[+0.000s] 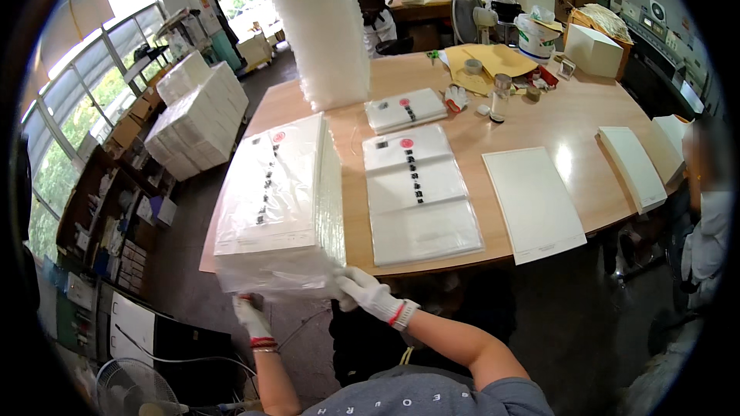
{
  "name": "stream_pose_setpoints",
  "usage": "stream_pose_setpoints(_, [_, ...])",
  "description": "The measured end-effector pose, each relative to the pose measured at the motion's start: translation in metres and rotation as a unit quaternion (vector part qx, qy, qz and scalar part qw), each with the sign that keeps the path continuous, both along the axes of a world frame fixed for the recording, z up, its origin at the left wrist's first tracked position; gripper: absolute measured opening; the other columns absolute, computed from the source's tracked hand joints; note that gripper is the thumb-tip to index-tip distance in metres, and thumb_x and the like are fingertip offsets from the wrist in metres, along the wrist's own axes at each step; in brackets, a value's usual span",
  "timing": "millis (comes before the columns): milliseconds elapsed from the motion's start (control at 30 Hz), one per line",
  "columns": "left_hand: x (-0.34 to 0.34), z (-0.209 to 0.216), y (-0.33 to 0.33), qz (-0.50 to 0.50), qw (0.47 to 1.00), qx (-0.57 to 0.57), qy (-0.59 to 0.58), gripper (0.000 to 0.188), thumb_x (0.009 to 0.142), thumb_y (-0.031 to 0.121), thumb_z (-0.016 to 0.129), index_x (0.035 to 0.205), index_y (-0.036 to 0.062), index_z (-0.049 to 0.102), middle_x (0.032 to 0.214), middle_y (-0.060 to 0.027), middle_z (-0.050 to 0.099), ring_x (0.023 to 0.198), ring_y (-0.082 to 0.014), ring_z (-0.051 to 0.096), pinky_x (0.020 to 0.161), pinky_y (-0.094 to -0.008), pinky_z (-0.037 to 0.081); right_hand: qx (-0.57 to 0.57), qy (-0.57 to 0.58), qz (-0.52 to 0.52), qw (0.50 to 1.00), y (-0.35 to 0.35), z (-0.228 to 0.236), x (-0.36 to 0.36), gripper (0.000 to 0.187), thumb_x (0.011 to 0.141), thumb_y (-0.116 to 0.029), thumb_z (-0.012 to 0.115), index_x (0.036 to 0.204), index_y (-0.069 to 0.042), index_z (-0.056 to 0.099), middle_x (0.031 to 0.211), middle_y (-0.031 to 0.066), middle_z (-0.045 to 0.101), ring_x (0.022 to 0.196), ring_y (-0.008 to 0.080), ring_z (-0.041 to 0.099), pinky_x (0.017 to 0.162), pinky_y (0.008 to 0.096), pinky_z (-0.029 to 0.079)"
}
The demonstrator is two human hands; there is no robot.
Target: The person repeatedly picks up white paper sheets, places them into clear plastic sleeves, and stacks the sealed packages on the table. The person wears white gloves and works at a table with stacks of paper and plastic sleeves. Other people are visible in the background working at separate tables.
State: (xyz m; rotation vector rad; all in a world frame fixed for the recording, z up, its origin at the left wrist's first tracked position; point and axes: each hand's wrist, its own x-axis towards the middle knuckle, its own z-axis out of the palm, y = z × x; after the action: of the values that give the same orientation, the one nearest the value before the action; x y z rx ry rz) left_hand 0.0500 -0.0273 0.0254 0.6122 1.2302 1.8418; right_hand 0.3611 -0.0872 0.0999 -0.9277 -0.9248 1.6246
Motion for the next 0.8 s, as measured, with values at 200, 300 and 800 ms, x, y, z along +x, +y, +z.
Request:
stream_pose_setpoints(200, [0.163, -0.057, -0.047, -0.432, 0.763, 0.014, 0.481, 0.011, 0.079, 0.011, 0.055, 0.085, 0.0032, 0.060, 0.086, -0.0119, 0.060, 0.081, -0.0268, 0.059, 0.070, -0.0378, 0.047, -0.186, -0.058, -0.026, 0.981, -0.065, -0.073, 0.073, 0.035, 0.092, -0.026, 0.050, 0.116, -0.001, 0.050, 0.086, 0.0089, 0.058, 0.065, 0.0134, 0.057, 0.062, 0.0294, 0.054])
stream_pose_setpoints(300, [0.256, -0.017, -0.025, -0.462, 0.744, 0.139, 0.462, 0.014, 0.075, 0.009, 0.058, 0.089, 0.0055, 0.058, 0.088, -0.0139, 0.058, 0.082, -0.0304, 0.058, 0.072, -0.0387, 0.047, -0.238, -0.051, -0.077, 0.967, -0.087, -0.095, 0.100, 0.035, 0.093, -0.024, 0.049, 0.119, -0.002, 0.048, 0.088, 0.0083, 0.057, 0.069, 0.0124, 0.058, 0.064, 0.0297, 0.053])
stream_pose_setpoints(800, [0.377, 0.012, 0.108, -0.461, 0.702, 0.003, 0.544, 0.023, 0.087, 0.026, 0.051, 0.088, 0.0036, 0.056, 0.080, -0.0206, 0.060, 0.073, -0.0345, 0.059, 0.066, -0.0421, 0.044, -0.072, -0.082, -0.192, 0.975, -0.010, -0.099, 0.171, 0.038, 0.090, -0.023, 0.055, 0.119, 0.000, 0.050, 0.091, 0.0041, 0.058, 0.083, 0.0116, 0.054, 0.075, 0.0284, 0.048])
